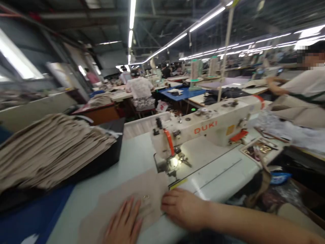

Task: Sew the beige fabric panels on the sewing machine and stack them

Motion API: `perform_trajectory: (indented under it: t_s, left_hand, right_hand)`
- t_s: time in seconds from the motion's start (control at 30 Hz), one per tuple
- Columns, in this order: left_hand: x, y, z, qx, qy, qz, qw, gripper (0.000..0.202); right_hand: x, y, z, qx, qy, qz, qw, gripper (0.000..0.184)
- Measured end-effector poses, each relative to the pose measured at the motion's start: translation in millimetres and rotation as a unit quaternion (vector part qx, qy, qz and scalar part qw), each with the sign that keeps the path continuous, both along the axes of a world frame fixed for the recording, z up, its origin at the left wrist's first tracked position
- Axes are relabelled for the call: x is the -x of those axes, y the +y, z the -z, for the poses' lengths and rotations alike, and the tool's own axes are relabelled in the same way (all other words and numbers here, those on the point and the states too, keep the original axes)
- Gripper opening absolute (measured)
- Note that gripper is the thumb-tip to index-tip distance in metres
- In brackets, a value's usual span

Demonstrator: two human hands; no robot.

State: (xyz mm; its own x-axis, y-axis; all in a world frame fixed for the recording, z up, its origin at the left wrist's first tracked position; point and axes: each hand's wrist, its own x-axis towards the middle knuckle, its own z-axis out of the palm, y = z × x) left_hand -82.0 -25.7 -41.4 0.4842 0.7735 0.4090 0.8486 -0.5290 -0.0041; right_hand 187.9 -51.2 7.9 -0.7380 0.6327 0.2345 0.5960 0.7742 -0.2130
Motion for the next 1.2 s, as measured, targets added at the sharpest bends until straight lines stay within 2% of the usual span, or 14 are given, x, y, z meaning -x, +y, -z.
perform_trajectory:
  t_s: [0.07, 0.17, 0.37, 0.5, 0.57, 0.63, 0.7, 0.8, 0.87, 0.97, 1.2]
  left_hand:
    - [3, -21, -1.8, 0.039, 0.041, -0.057, 0.997, 0.046]
    - [-12, -29, -9.6, 0.089, 0.059, -0.115, 0.988, 0.049]
    - [-29, -32, -23.1, 0.141, 0.024, -0.118, 0.983, 0.048]
    - [-26, -44, -29.5, 0.124, -0.009, -0.11, 0.986, 0.048]
    - [-9, -47, -36.3, 0.1, -0.034, -0.116, 0.988, 0.044]
    - [23, -47, -48.5, 0.082, -0.061, -0.154, 0.983, 0.04]
    - [67, -46, -65.1, 0.069, -0.083, -0.23, 0.967, 0.038]
    - [131, -40, -88.9, 0.072, -0.075, -0.366, 0.925, 0.037]
    - [159, -37, -97.7, 0.098, -0.056, -0.411, 0.905, 0.033]
    - [171, -36, -97.9, 0.123, -0.044, -0.409, 0.903, 0.028]
    - [163, -36, -87.5, 0.106, -0.077, -0.405, 0.905, 0.029]
  right_hand:
    - [-4, -1, 3.6, 0.01, 0.031, 0.007, 0.999, 0.023]
    - [-9, -1, 4.5, 0.015, 0.058, 0.02, 0.998, 0.027]
    - [-9, -1, 8.1, 0.008, 0.07, 0.018, 0.997, 0.031]
    - [-17, -3, 24.7, -0.042, 0.078, 0.027, 0.996, 0.033]
    - [-22, -1, 35.2, -0.075, 0.092, 0.025, 0.993, 0.034]
    - [-26, 1, 42.7, -0.103, 0.112, 0.015, 0.988, 0.034]
    - [-29, 3, 45.6, -0.119, 0.126, 0.009, 0.985, 0.033]
    - [-29, 5, 44.1, -0.127, 0.131, 0.009, 0.983, 0.033]
    - [-28, 6, 42.9, -0.132, 0.126, 0.011, 0.983, 0.033]
    - [-27, 6, 45.0, -0.135, 0.121, 0.014, 0.983, 0.032]
    - [-28, 5, 49.0, -0.135, 0.129, 0.018, 0.982, 0.031]
